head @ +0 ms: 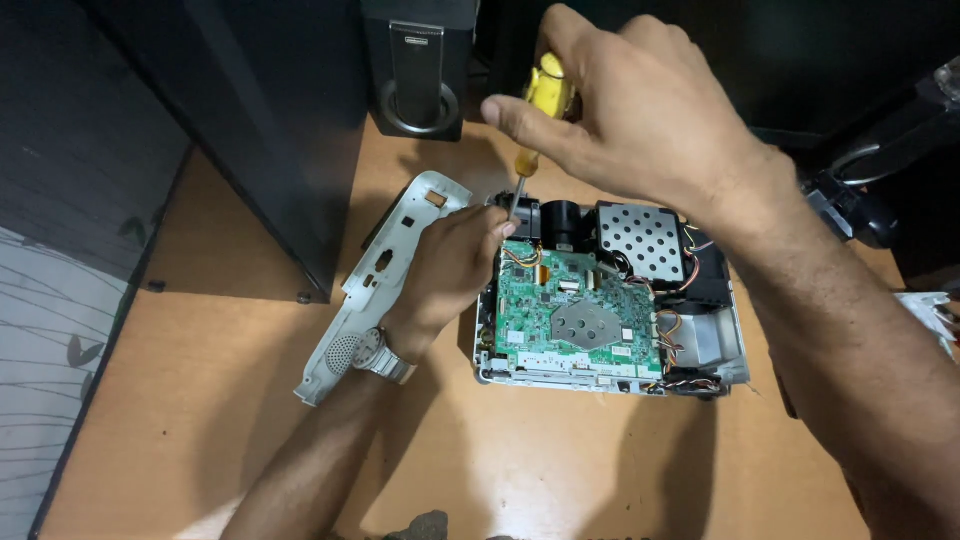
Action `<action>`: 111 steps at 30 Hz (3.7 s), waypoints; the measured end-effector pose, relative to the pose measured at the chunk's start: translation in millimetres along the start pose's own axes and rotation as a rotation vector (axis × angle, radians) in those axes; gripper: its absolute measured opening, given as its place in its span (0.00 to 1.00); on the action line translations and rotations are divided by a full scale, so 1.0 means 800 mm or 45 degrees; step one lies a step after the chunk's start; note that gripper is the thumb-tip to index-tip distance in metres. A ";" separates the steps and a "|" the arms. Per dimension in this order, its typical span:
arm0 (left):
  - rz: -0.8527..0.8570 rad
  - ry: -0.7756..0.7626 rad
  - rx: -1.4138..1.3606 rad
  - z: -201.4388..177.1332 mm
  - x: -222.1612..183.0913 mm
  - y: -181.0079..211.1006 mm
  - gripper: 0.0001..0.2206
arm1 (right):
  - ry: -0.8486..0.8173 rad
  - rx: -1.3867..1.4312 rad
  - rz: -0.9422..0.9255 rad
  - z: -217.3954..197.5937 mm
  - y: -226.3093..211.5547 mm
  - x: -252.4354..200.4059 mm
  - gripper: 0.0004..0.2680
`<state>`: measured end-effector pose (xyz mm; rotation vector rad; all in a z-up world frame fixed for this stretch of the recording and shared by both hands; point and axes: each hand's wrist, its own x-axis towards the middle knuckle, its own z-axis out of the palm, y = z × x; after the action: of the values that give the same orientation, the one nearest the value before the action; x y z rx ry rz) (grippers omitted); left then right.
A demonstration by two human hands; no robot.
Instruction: A person is disassembling a projector by removing screws from the internal circuit board and chassis using a screwdriver.
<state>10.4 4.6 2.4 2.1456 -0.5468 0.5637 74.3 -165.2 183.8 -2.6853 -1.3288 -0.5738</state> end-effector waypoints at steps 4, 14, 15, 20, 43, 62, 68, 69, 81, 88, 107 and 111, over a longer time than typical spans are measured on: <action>0.023 0.007 -0.067 -0.003 0.002 0.000 0.14 | -0.128 0.027 0.042 -0.015 -0.006 0.005 0.13; 0.023 -0.045 -0.087 -0.001 0.002 -0.005 0.17 | -0.126 -0.255 -0.105 -0.017 0.019 0.010 0.22; 0.000 -0.061 -0.102 -0.002 0.002 -0.003 0.19 | -0.192 -0.399 -0.119 -0.020 0.019 0.012 0.27; 0.023 -0.047 -0.023 0.003 0.000 -0.011 0.12 | -0.332 -0.349 -0.072 -0.027 0.010 0.017 0.17; 0.044 -0.050 0.056 -0.013 0.018 -0.001 0.15 | -0.161 -0.317 -0.238 -0.030 -0.007 0.028 0.17; -0.057 -0.230 0.022 -0.023 0.023 0.014 0.14 | -0.498 -0.288 -0.017 -0.041 -0.017 0.030 0.21; -0.025 -0.053 0.009 -0.016 0.024 0.017 0.11 | -0.542 -0.348 0.040 -0.053 -0.027 0.031 0.22; 0.015 -0.034 0.057 -0.015 0.023 0.015 0.11 | -0.807 -0.178 0.212 -0.071 -0.041 0.035 0.24; 0.105 -0.270 -0.040 -0.030 0.029 0.011 0.13 | -0.529 0.130 -0.133 -0.052 -0.022 0.016 0.15; -0.044 -0.283 -0.106 -0.014 0.030 0.013 0.15 | -0.264 -0.585 -0.102 -0.035 -0.004 0.017 0.31; -0.067 -0.198 -0.119 -0.003 0.017 0.008 0.07 | 0.004 -0.335 -0.028 0.023 -0.005 0.017 0.14; -0.192 -0.204 -0.045 -0.001 0.016 0.018 0.10 | -0.043 -0.073 0.096 0.005 -0.005 0.002 0.18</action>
<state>12.5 -5.2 19.2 2.1882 -0.4728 0.2995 73.4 -160.9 180.6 -2.7890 -1.2312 -0.5694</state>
